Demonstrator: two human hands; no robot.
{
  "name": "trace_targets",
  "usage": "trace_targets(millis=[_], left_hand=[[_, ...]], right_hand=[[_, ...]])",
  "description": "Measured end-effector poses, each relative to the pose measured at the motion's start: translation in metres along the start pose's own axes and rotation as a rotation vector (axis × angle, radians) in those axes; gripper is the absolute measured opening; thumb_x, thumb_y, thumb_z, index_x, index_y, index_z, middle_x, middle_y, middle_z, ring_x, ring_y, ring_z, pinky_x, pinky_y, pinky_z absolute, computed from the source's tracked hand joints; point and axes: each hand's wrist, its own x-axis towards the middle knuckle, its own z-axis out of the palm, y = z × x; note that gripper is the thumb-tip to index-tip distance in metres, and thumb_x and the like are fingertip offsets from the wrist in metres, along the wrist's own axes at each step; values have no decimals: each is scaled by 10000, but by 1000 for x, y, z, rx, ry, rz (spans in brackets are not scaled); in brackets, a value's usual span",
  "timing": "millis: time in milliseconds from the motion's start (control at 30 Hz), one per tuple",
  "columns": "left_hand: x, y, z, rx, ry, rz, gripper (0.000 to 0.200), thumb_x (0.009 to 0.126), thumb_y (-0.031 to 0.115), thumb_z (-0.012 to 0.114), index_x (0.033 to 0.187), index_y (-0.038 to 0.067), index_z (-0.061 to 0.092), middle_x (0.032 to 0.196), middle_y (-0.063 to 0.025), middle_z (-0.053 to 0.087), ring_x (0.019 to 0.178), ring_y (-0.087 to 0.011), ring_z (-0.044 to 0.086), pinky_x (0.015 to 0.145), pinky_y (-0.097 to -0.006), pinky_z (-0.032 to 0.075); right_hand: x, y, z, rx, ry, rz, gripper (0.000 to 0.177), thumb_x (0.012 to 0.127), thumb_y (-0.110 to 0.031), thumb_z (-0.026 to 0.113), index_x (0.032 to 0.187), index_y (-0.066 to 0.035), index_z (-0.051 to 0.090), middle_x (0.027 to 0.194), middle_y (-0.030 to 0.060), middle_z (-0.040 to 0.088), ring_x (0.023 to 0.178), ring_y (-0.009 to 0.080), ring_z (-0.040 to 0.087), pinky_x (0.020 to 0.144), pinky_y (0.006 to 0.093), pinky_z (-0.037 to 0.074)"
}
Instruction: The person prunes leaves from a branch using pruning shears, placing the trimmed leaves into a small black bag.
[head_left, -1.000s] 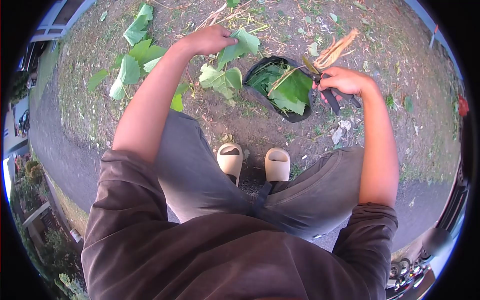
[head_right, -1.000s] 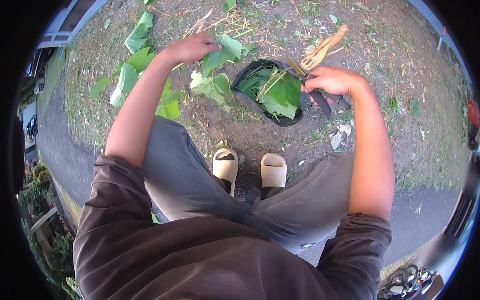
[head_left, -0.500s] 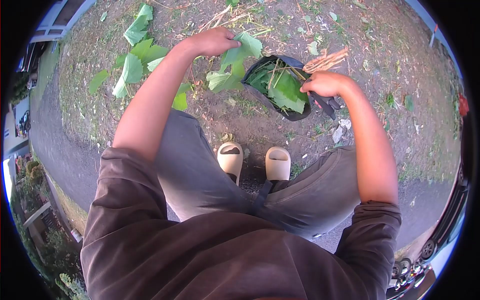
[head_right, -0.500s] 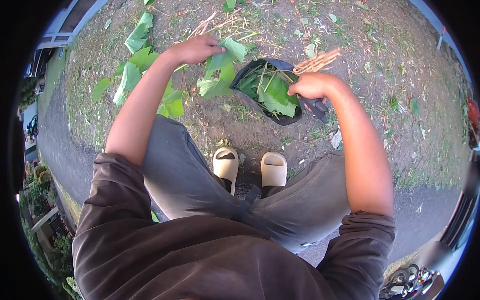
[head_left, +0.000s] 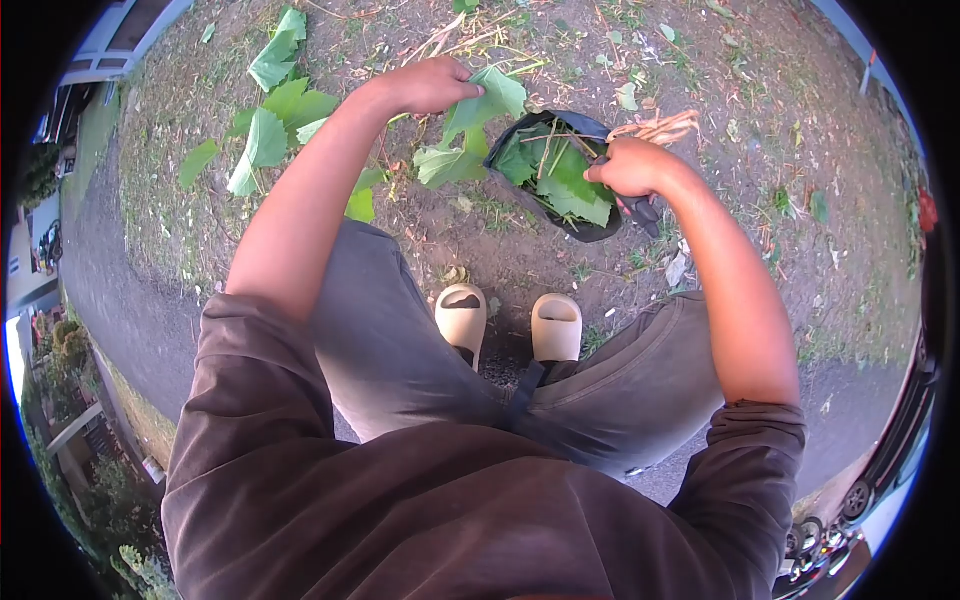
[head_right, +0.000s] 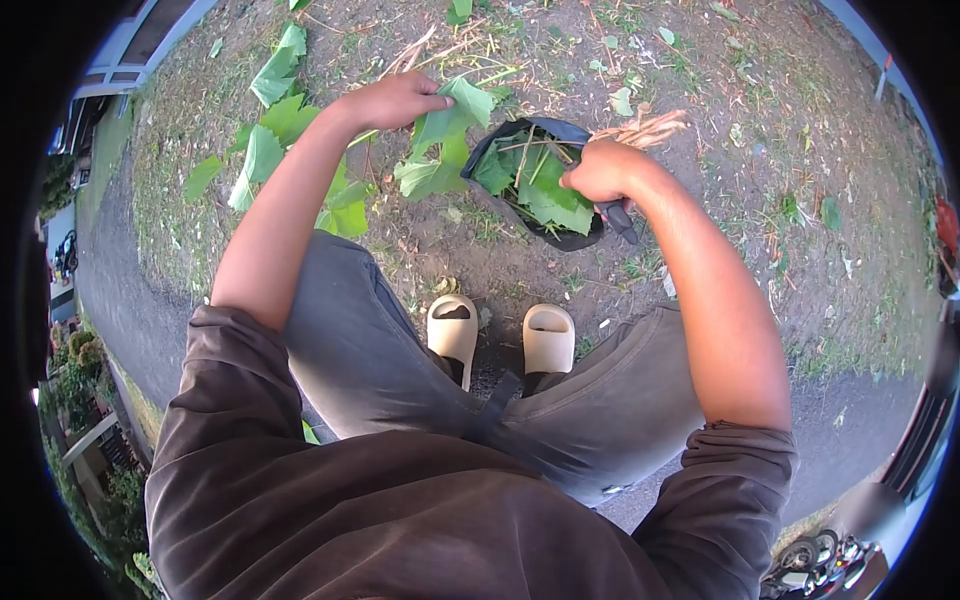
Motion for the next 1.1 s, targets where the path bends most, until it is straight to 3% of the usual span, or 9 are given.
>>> trace_targets(millis=[467,533,567,733,800,900,967,1033,1100], left_hand=[[-3,9,-2,-5,-48,11,515,1014,496,589,1153,21,731,920,-145,722,840,-256,696,788,-442,536],[1,3,3,-81,-8,44,465,1030,516,596,949,66,680,681,-15,532,615,-142,503,603,-368,448],[4,0,5,-82,-5,41,465,1030,516,596,949,66,680,681,-15,532,615,-142,503,603,-368,448],[3,-3,7,-66,21,46,485,1023,530,598,991,56,692,757,-42,604,652,-153,533,609,-370,455],[1,-1,5,-79,6,34,490,1022,531,598,991,53,700,752,-42,607,649,-153,537,609,-369,456],[-1,5,0,-76,-27,30,488,1020,511,585,1045,41,715,801,-77,653,699,-188,601,643,-394,495],[-1,7,0,-58,-46,38,487,1020,489,573,1098,32,722,856,-114,696,753,-221,662,678,-420,533],[-3,7,2,-40,6,46,502,1025,528,593,970,43,709,707,-51,602,631,-156,550,605,-374,457],[-3,8,3,-67,-3,36,501,1025,529,591,966,46,708,713,-57,607,637,-162,555,610,-380,460]], right_hand=[[2,-16,16,-35,-74,2,350,921,-341,718,922,6,763,787,121,761,644,237,732,666,397,579],[-1,-17,18,-81,-64,-38,380,932,-357,702,978,15,766,769,117,754,635,240,732,666,387,582],[-4,-18,16,-83,-65,-41,380,932,-357,702,978,15,766,769,117,754,635,240,732,666,387,582],[4,10,7,-5,-559,6,472,944,-444,670,1078,3,740,885,105,767,726,204,752,639,387,596],[-12,11,-13,5,-550,-60,431,962,-423,649,1093,-20,728,882,83,763,736,192,748,642,373,584],[-32,19,-39,267,-505,-77,345,984,-328,626,1167,-55,729,933,61,753,823,184,740,753,353,577],[-35,45,-51,586,-174,-257,334,980,-292,607,1223,-78,691,973,25,720,857,171,722,792,346,571],[-27,59,-54,689,18,-261,320,974,-283,610,1187,-64,703,935,33,720,845,162,711,773,326,548],[-11,73,-49,799,220,-257,308,969,-275,613,1152,-49,714,897,41,719,832,152,701,755,306,524]])
